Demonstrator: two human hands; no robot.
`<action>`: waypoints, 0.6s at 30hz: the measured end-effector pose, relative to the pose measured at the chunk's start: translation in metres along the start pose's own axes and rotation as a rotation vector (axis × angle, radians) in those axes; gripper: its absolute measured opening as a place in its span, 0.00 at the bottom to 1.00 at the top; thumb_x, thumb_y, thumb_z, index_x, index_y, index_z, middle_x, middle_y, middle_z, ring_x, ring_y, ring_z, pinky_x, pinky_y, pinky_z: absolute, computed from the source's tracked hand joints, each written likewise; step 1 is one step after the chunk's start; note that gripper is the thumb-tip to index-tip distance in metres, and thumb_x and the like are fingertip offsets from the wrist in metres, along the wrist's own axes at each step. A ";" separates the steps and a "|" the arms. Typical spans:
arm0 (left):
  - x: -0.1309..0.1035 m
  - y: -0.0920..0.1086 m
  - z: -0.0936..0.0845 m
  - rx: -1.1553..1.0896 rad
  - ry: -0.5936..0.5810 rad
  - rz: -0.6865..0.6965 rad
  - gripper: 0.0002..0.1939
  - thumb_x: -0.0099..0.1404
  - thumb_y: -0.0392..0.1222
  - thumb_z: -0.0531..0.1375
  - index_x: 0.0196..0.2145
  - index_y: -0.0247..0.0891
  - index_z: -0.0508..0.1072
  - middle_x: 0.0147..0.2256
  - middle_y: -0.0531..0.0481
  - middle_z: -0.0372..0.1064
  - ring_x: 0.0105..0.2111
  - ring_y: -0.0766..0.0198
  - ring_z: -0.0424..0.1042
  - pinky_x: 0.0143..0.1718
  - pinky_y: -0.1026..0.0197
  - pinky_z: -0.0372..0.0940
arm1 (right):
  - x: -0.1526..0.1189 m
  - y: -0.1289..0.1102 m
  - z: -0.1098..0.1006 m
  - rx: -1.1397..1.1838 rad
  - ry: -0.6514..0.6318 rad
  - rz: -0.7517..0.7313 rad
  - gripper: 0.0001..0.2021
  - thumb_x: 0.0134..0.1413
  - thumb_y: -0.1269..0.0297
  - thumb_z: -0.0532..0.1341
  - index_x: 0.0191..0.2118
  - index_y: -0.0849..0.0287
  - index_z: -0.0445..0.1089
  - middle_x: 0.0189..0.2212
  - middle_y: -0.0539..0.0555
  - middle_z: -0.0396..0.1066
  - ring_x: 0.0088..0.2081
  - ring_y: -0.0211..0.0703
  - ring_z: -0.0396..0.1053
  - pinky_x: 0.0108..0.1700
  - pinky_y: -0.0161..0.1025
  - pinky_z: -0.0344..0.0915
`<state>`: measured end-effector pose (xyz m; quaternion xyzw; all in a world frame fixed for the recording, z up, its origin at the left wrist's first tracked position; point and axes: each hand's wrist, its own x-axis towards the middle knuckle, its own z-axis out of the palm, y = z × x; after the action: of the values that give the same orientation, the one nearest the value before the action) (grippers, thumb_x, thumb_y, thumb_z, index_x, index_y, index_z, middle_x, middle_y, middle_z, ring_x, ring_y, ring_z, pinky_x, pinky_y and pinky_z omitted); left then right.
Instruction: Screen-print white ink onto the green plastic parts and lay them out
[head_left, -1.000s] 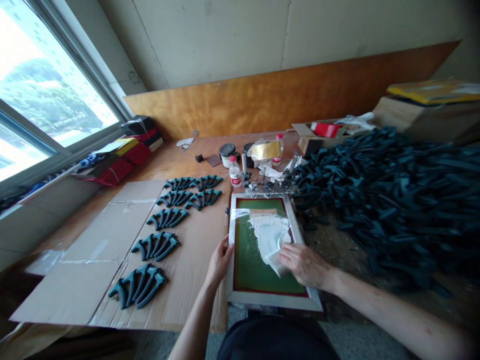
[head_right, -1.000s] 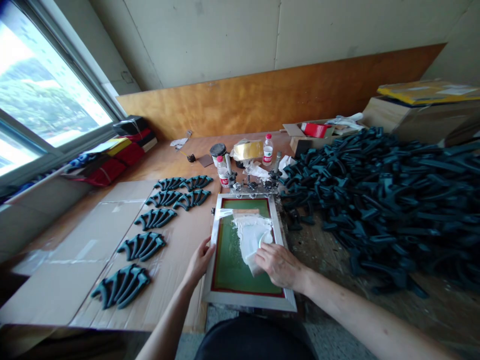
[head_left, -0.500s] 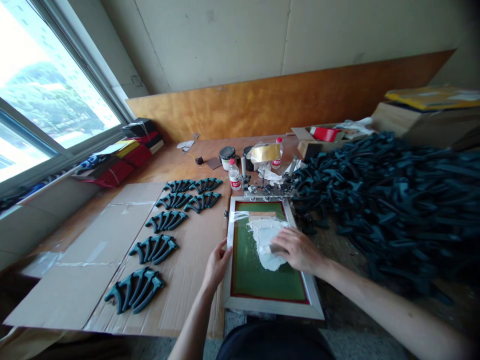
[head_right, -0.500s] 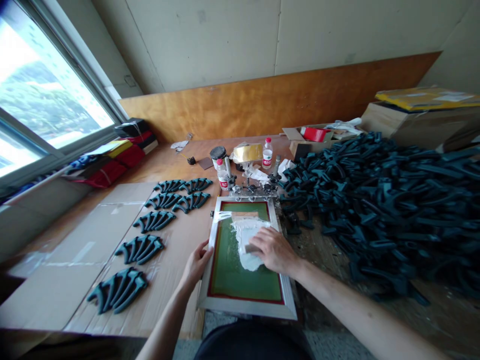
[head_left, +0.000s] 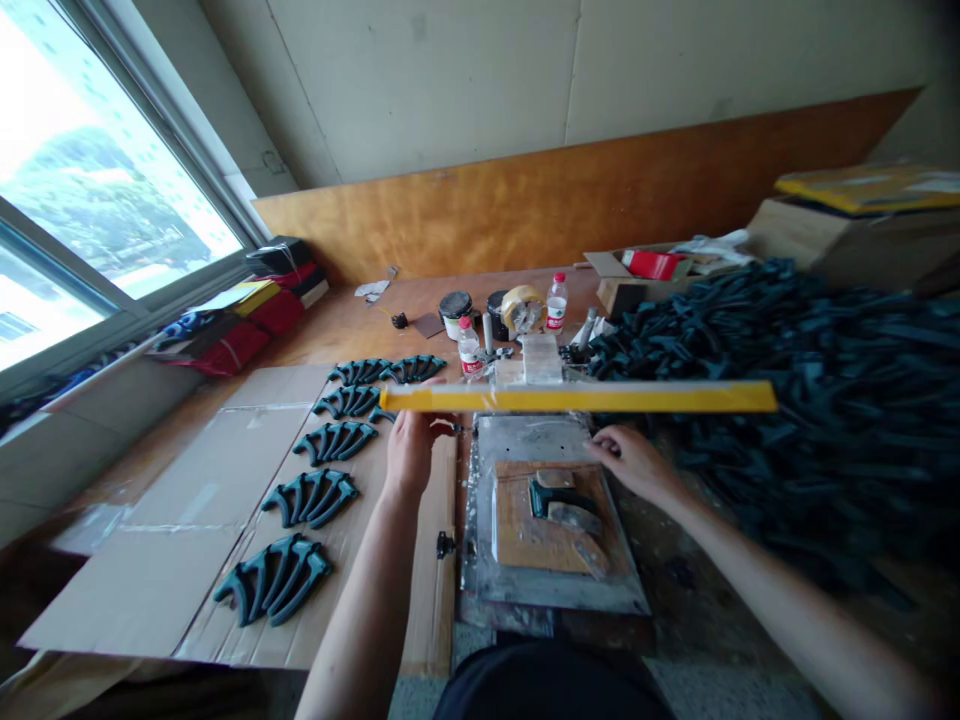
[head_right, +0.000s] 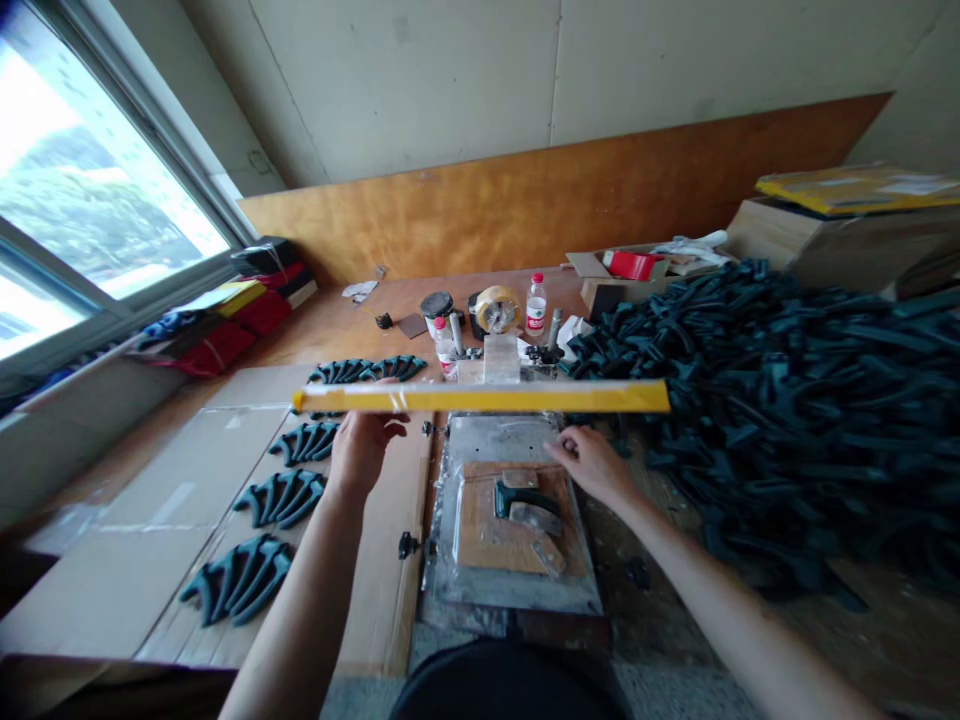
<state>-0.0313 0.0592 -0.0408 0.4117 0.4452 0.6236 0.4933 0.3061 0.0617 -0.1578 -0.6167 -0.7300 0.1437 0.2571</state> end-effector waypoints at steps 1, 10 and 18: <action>0.007 0.004 0.006 -0.017 -0.012 0.016 0.28 0.61 0.64 0.53 0.39 0.34 0.72 0.31 0.46 0.73 0.29 0.65 0.70 0.27 0.66 0.65 | -0.013 0.000 0.016 -0.032 -0.041 -0.036 0.18 0.55 0.46 0.56 0.31 0.57 0.69 0.31 0.56 0.71 0.37 0.49 0.68 0.39 0.42 0.63; -0.095 -0.084 0.037 0.056 -0.173 -0.681 0.38 0.54 0.70 0.57 0.46 0.31 0.70 0.32 0.39 0.75 0.27 0.58 0.73 0.22 0.63 0.63 | -0.070 -0.071 0.061 0.062 0.072 0.046 0.10 0.63 0.60 0.52 0.30 0.56 0.60 0.27 0.53 0.67 0.30 0.43 0.66 0.34 0.38 0.61; -0.099 -0.154 -0.033 0.723 -0.087 -0.565 0.35 0.64 0.65 0.41 0.45 0.33 0.70 0.29 0.42 0.72 0.27 0.57 0.72 0.24 0.60 0.64 | -0.039 -0.008 0.042 0.010 0.092 -0.197 0.15 0.60 0.75 0.47 0.43 0.56 0.69 0.41 0.56 0.70 0.46 0.45 0.66 0.48 0.42 0.64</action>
<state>-0.0068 -0.0249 -0.2047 0.4456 0.7078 0.2515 0.4870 0.2807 0.0268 -0.1966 -0.5468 -0.7736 0.0928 0.3064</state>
